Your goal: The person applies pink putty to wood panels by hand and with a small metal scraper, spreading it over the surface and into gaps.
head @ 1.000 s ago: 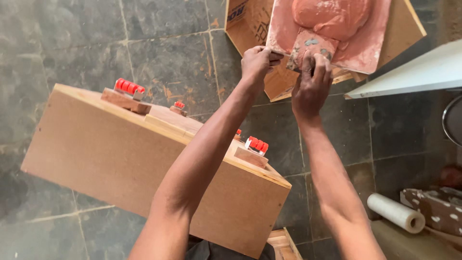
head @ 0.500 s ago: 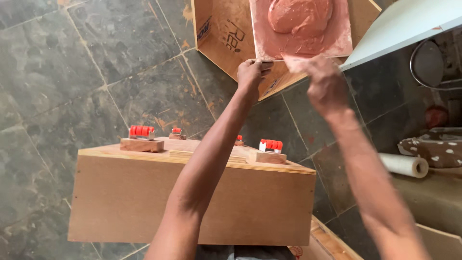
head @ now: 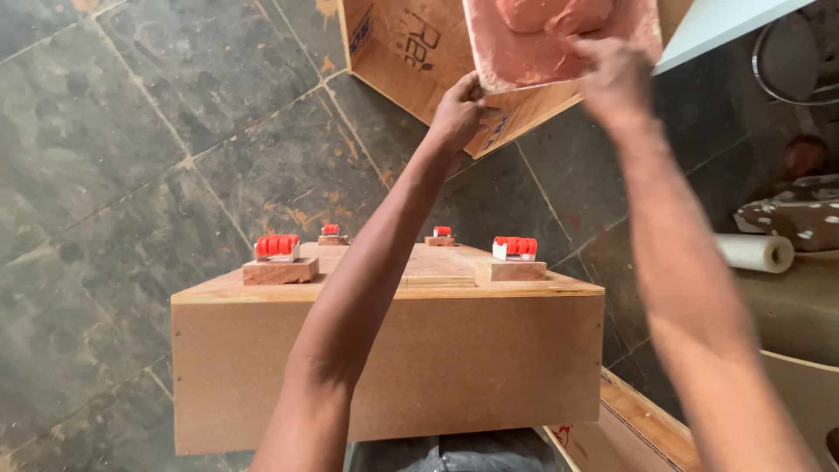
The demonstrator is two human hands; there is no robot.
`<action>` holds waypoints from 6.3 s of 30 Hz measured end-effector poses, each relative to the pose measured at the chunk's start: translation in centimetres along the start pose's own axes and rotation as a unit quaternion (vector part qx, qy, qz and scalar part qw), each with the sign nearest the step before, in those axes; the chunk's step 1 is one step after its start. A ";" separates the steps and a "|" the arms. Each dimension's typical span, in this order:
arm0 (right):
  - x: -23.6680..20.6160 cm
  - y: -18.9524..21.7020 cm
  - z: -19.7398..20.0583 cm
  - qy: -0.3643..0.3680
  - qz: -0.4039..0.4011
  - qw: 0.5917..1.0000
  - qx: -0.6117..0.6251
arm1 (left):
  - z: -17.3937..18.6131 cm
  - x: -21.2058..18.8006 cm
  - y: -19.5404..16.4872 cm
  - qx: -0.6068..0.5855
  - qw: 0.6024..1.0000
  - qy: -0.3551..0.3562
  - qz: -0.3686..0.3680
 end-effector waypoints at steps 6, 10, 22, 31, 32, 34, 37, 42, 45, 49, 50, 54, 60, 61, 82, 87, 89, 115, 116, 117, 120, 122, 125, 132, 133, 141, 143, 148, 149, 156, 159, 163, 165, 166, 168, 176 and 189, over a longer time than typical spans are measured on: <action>-1.4 7.1 -1.8 0.038 0.082 0.995 -0.043 | 0.2 0.6 0.8 -0.043 0.999 0.005 0.010; -1.6 5.4 -0.4 0.040 0.135 0.988 0.066 | 0.1 0.9 0.8 -0.056 0.998 0.009 -0.005; -1.3 -2.2 0.9 -0.023 -0.046 0.724 0.687 | 0.4 0.5 1.4 -0.152 0.987 -0.035 -0.023; -16.9 2.4 5.8 -0.039 -0.107 0.642 0.759 | 0.0 -8.9 5.8 0.117 0.986 -0.090 -0.080; -19.9 3.4 7.1 -0.020 -0.100 0.718 0.689 | -1.5 -11.9 5.9 0.214 0.964 -0.073 -0.140; -25.2 5.2 8.1 0.011 -0.124 0.798 0.589 | -4.8 -18.0 5.7 0.397 0.875 -0.029 -0.276; -30.9 6.6 8.6 0.034 -0.161 0.860 0.482 | -8.2 -22.7 8.3 0.544 0.789 0.089 -0.271; -35.8 9.1 8.9 0.025 -0.048 0.977 0.207 | -8.8 -25.0 8.3 0.575 0.767 0.103 -0.267; -38.1 9.8 7.9 0.031 0.046 0.995 0.089 | -8.4 -24.6 8.5 0.583 0.771 0.083 -0.242; -42.3 9.0 7.2 0.109 0.077 0.991 -0.026 | -8.6 -24.6 8.8 0.590 0.764 0.088 -0.244; -43.4 8.8 7.5 0.141 0.087 0.986 -0.034 | -8.5 -24.6 8.7 0.588 0.768 0.081 -0.243; -43.4 7.1 10.5 0.177 0.097 0.979 -0.022 | -8.1 -24.2 8.9 0.581 0.781 0.057 -0.221; -27.5 7.6 11.0 0.011 0.137 0.990 -0.029 | -6.9 -22.1 7.0 0.427 0.869 -0.025 -0.251; -23.7 8.1 10.1 -0.016 0.155 0.988 -0.017 | -6.0 -20.4 6.8 0.353 0.907 -0.045 -0.224; 2.8 2.9 0.1 0.007 0.169 0.985 -0.029 | -1.2 -0.7 -0.9 -0.294 0.940 -0.052 -0.168; -0.7 3.9 -0.7 -0.003 0.207 0.978 -0.029 | -0.9 -0.1 -0.3 -0.304 0.938 -0.087 -0.141; -1.7 4.1 -0.2 0.023 0.205 0.978 -0.024 | -0.9 -0.2 -0.3 -0.308 0.936 -0.099 -0.139; -32.6 3.6 8.6 0.141 0.016 0.859 0.492 | -13.6 -30.7 9.7 0.588 0.768 -0.108 -0.232; -33.5 4.8 9.2 0.131 0.118 0.925 0.337 | -13.9 -32.0 10.4 0.600 0.759 -0.107 -0.230; -34.3 5.4 9.5 0.111 0.164 0.927 0.320 | -14.2 -33.2 11.2 0.610 0.752 -0.105 -0.227; -36.7 6.7 9.1 0.070 0.301 0.922 0.235 | -14.5 -35.3 12.8 0.611 0.754 -0.094 -0.223; -39.0 7.2 8.2 0.066 0.388 0.909 0.141 | -14.5 -36.0 13.3 0.623 0.740 -0.098 -0.232; -42.8 7.8 6.5 0.097 0.415 0.904 0.024 | -13.9 -36.5 13.7 0.619 0.740 -0.115 -0.237; -47.8 8.7 8.4 0.182 0.406 0.896 -0.010 | -12.9 -37.6 14.3 0.579 0.741 -0.175 -0.290; -47.8 8.5 8.9 0.191 0.399 0.897 0.001 | -12.7 -37.7 14.4 0.573 0.743 -0.186 -0.291; -46.5 -2.5 4.1 0.055 -0.168 0.709 0.683 | -12.0 -38.5 14.1 0.556 0.721 -0.264 -0.319; -46.5 -3.1 0.6 0.063 -0.187 0.509 0.838 | -12.2 -38.5 14.1 0.564 0.717 -0.258 -0.320; -45.5 -4.2 -6.3 0.085 -0.207 0.455 0.862 | -12.5 -38.3 14.4 0.594 0.695 -0.261 -0.309; -45.3 -3.4 -6.4 0.111 -0.161 0.451 0.871 | -12.5 -38.2 14.5 0.600 0.693 -0.262 -0.301; -44.4 -5.8 -8.7 0.169 -0.173 0.677 0.695 | -12.7 -37.4 15.2 0.649 0.666 -0.270 -0.249; -45.2 -7.1 -9.6 0.242 -0.109 0.746 0.610 | -12.2 -37.7 15.0 0.666 0.631 -0.327 -0.228; -48.9 -10.0 -10.5 0.294 -0.119 0.736 0.598 | -11.8 -38.1 15.3 0.655 0.621 -0.369 -0.223; -49.9 -11.2 -9.7 0.280 -0.167 0.655 0.682 | -11.5 -38.4 15.5 0.647 0.618 -0.391 -0.217; -49.9 -11.5 -8.9 0.264 -0.183 0.607 0.727 | -11.4 -38.5 15.7 0.646 0.617 -0.399 -0.209; -48.5 -11.7 -6.7 0.232 -0.172 0.576 0.765 | -11.3 -38.6 15.6 0.646 0.610 -0.414 -0.197; -42.1 -2.6 2.4 -0.044 0.421 0.812 0.402 | -11.2 -39.1 16.0 0.649 0.581 -0.456 -0.181; -42.0 3.2 -1.9 0.019 0.567 0.790 0.232 | -10.6 -38.8 15.7 0.712 0.514 -0.452 -0.157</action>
Point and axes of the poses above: each hand's wrist, its own x-axis towards the middle knuckle, its own z-axis out of the back of the hand, y = z × x, the point moved 9 cm from there along x, towards the middle knuckle, and after that the axes turned 2 degrees about z, right-handed, at the moved point
